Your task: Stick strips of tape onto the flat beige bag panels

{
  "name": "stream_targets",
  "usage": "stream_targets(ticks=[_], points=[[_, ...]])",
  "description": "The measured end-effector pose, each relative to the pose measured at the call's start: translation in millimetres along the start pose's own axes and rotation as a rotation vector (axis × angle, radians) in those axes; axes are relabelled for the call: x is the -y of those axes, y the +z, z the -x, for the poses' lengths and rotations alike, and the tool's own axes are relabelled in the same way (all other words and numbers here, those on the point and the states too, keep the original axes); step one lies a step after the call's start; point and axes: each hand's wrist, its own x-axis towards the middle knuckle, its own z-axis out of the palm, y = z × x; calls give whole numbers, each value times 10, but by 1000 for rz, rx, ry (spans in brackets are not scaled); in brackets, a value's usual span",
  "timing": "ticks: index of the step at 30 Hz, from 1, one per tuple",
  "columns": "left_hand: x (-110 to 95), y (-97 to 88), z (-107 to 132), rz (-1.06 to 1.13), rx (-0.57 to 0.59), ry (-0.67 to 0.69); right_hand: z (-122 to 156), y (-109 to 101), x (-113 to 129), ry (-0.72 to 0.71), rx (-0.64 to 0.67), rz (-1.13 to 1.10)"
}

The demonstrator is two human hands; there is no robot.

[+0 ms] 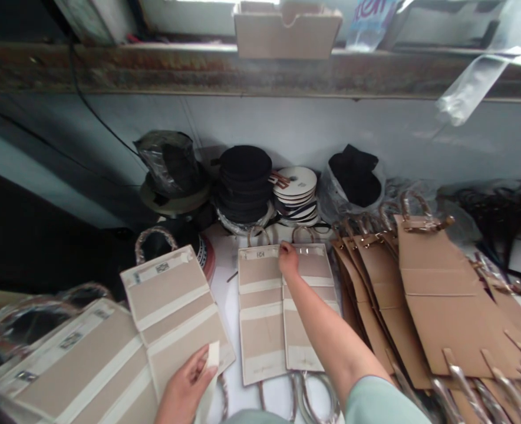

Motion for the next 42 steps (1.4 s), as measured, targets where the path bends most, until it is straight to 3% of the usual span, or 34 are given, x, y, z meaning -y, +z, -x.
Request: stream_targets(ticks=[3, 7, 9, 11, 13, 17, 22, 26, 30, 33, 36, 39, 42], points=[[-119, -30, 41, 32, 7, 56, 551, 75, 230, 23, 89, -54], [-285, -20, 93, 32, 28, 204, 1603, 313, 470, 23, 557, -167], [-341, -5, 115, 5, 48, 281, 1989, 417, 541, 70, 744, -246], [-365, 7, 134, -19, 38, 313, 2202, 493, 582, 147, 759, -277], [-361, 10, 149, -37, -4, 261, 2277, 534, 606, 213, 693, -265], [-314, -9, 167, -26, -43, 167, 2256, 500, 663, 188, 683, -173], [-297, -47, 191, -79, 10, 210, 2130, 352, 775, -121, 627, 137], [-330, -69, 193, -282, 32, 230, 2005, 288, 882, -390, 782, 294], [-352, -75, 162, -457, 6, 385, 1978, 321, 924, -506, 824, 449], [-354, -69, 126, -507, -61, 522, 1959, 388, 866, -447, 799, 420], [-368, -62, 106, -478, -117, 638, 1763, 435, 715, -262, 652, 241], [-388, -55, 102, -391, -107, 707, 1297, 415, 504, -81, 460, 99], [-378, -46, 74, -320, -59, 618, 698, 361, 305, 36, 296, 26]])
